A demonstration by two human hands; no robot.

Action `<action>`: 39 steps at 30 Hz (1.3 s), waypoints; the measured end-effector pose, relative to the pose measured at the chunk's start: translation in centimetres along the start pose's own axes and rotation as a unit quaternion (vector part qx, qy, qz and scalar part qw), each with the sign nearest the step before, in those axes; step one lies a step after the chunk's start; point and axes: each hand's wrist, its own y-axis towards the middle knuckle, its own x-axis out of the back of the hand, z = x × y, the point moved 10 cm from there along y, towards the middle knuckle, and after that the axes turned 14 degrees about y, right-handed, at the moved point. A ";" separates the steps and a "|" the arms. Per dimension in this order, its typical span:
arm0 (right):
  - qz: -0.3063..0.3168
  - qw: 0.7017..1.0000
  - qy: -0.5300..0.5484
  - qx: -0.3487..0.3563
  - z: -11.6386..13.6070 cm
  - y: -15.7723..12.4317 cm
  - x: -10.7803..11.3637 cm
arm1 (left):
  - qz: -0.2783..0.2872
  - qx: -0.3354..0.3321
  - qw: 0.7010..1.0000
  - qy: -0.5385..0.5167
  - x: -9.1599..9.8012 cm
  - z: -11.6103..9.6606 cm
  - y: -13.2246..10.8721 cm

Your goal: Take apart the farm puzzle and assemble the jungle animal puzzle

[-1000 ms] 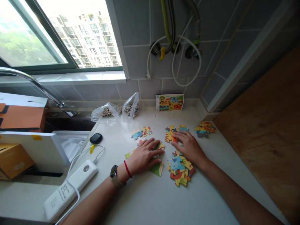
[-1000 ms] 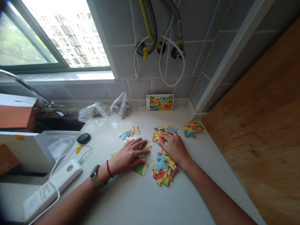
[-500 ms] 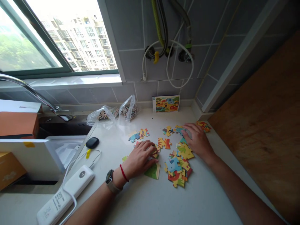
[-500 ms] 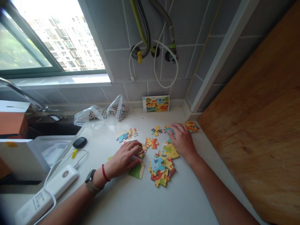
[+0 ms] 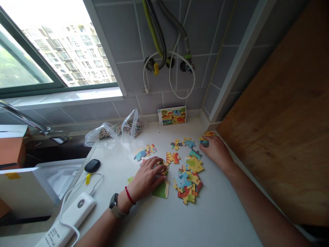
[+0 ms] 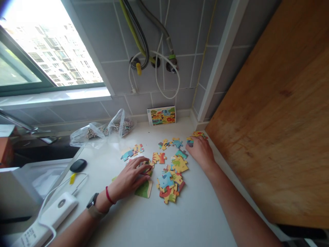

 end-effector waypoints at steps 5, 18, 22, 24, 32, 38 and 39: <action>-0.058 0.987 0.127 0.079 2.3 0.0 1.1 | 0.026 -0.007 1.000 0.003 -0.3 -0.2 0.0; -0.023 0.996 0.050 0.070 0.7 1.7 -2.2 | 0.100 -0.068 0.993 -0.013 -1.9 -2.3 -0.2; 0.012 0.991 0.082 0.102 1.7 0.7 -2.0 | 0.083 -0.071 0.994 -0.024 -1.9 -2.5 -0.2; 0.072 0.983 0.108 0.127 2.9 0.0 -3.3 | 0.073 -0.069 0.994 -0.032 -1.9 -2.5 -0.3; 0.117 0.977 0.140 0.108 3.1 -0.2 -5.0 | 0.045 -0.059 0.996 -0.039 -1.9 -2.2 -0.3; 0.120 0.977 0.143 0.102 2.0 -0.2 -4.4 | 0.037 -0.058 0.997 -0.029 -1.7 -2.2 -0.2; 0.120 0.977 0.144 0.101 1.9 -0.3 -4.3 | 0.033 -0.059 0.997 -0.033 -1.7 -2.2 -0.2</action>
